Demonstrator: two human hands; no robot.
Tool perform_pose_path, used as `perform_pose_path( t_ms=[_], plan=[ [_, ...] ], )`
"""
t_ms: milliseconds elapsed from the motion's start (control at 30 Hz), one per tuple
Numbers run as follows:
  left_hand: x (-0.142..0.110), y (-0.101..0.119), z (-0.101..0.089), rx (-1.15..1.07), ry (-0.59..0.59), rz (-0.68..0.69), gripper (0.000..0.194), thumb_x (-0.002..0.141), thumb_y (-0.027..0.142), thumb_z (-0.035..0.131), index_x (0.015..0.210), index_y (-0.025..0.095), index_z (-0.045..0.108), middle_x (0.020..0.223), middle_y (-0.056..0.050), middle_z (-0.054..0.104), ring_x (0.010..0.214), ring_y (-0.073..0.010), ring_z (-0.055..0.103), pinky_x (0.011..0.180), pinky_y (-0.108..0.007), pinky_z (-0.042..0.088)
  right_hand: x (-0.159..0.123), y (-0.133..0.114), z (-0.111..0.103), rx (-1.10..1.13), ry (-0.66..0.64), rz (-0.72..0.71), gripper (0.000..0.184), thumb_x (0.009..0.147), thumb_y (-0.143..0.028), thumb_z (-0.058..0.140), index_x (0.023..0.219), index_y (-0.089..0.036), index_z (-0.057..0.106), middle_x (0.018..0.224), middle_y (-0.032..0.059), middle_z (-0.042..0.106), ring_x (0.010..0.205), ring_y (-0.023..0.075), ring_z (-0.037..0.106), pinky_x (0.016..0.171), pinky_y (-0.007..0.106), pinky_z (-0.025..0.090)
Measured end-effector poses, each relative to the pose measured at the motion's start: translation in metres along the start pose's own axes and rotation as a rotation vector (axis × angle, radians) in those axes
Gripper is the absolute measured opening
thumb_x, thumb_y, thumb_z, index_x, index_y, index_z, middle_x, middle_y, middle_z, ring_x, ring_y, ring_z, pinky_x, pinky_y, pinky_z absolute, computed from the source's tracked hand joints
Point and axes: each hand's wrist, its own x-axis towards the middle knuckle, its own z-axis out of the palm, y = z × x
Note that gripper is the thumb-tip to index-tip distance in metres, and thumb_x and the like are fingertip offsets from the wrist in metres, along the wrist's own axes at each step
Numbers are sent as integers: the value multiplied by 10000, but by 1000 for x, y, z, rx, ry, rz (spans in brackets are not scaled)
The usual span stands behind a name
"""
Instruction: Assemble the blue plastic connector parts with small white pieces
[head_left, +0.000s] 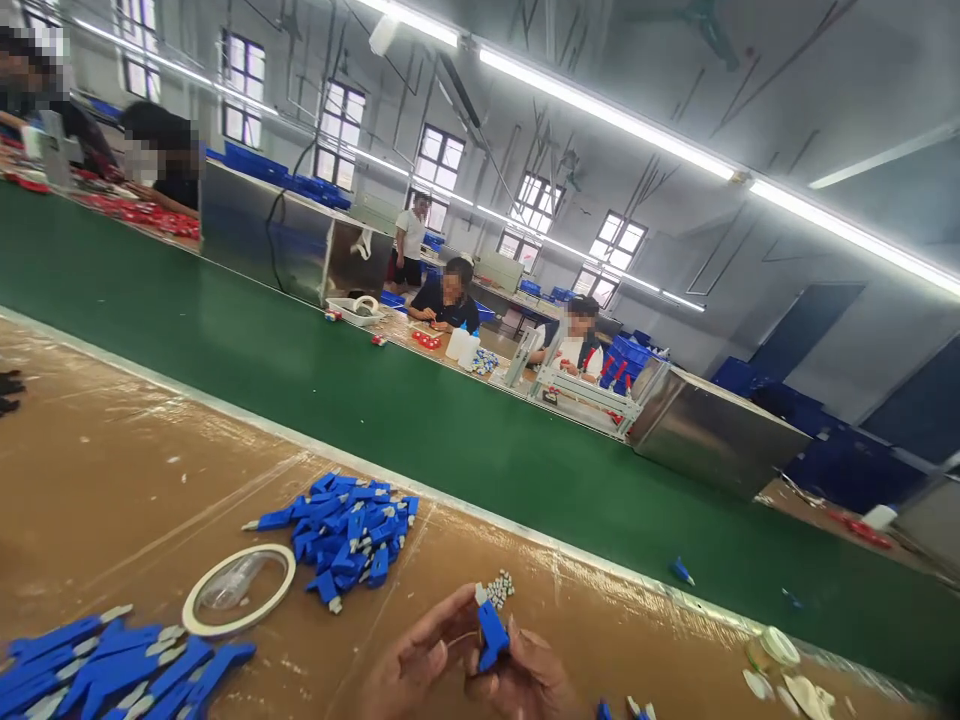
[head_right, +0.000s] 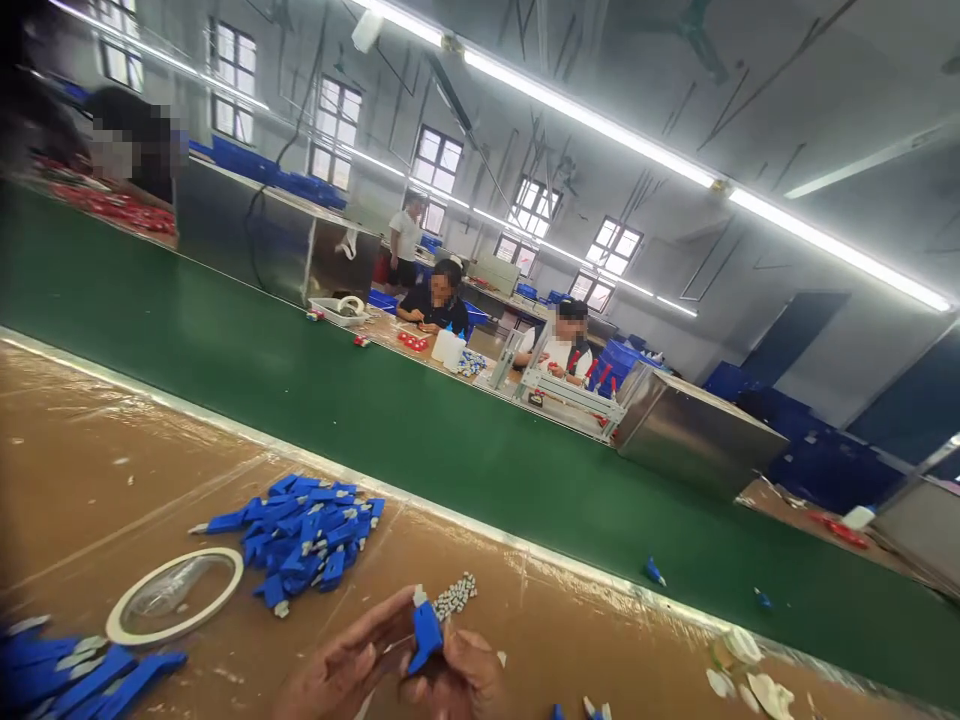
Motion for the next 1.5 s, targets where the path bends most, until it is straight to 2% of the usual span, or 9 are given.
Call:
perform_pose_path(
  t_ms=[100,233,400,533,667,867,1100,1300,1500],
  plan=[
    [-6,-8,20,-72,-88,-145,573,491,518,971,963,214,857,1016,-158,828,988,-338,736,954,-397,538,-24,6,8,67,-45,63,467,744,-536,887,905,-118,755,824,64,724,549,50,585,343,82,258],
    [-19,-15,22,-59,-88,-248,465,501,482,981,843,196,845,794,-80,800,564,-146,628,619,-264,531,-44,20,7,35,55,48,507,769,-605,837,978,-150,752,859,55,722,536,60,598,368,91,332],
    [-31,-3,6,-103,141,-237,471,506,428,990,870,171,837,788,-83,799,810,-235,739,690,-258,581,-73,54,-34,-441,363,-209,591,729,-691,810,990,-162,767,739,6,628,561,112,557,449,185,432],
    [-36,-9,-11,-59,265,-294,416,489,326,1010,809,157,805,690,-26,758,613,-162,712,528,-194,567,-83,87,-62,-665,474,-236,611,587,-698,879,889,-170,825,652,-10,589,552,104,449,541,234,366],
    [-40,-23,-17,-42,275,-337,425,457,333,1021,763,150,790,653,-27,748,553,-136,686,475,-169,553,-73,103,-57,-697,487,-258,580,623,-704,846,898,-193,853,652,0,585,536,108,407,554,256,347],
    [-42,-27,-17,-77,275,-339,468,409,352,1033,736,132,780,591,-8,708,520,-107,652,453,-137,518,-67,94,-46,-885,476,-341,443,777,-656,756,725,-223,837,671,24,571,588,160,488,540,265,371],
    [-43,-27,-22,-103,307,-346,460,427,310,1033,753,112,774,608,-23,720,526,-114,657,448,-139,526,-82,97,-43,-1262,471,-689,268,997,-402,593,949,-285,829,744,64,642,637,218,586,606,324,479],
    [-43,-24,-22,-111,306,-372,475,406,305,1037,757,111,783,605,-20,726,518,-113,657,449,-145,539,-82,105,-42,-1189,446,-665,294,982,-458,627,894,-280,843,729,59,630,620,202,573,575,312,449],
    [-47,-24,-23,-140,271,-427,459,460,332,1023,803,111,812,618,-41,740,575,-152,702,524,-180,594,-83,103,-43,-787,583,-490,502,834,-678,709,688,-202,768,661,9,556,576,144,498,527,253,397]
  ],
)
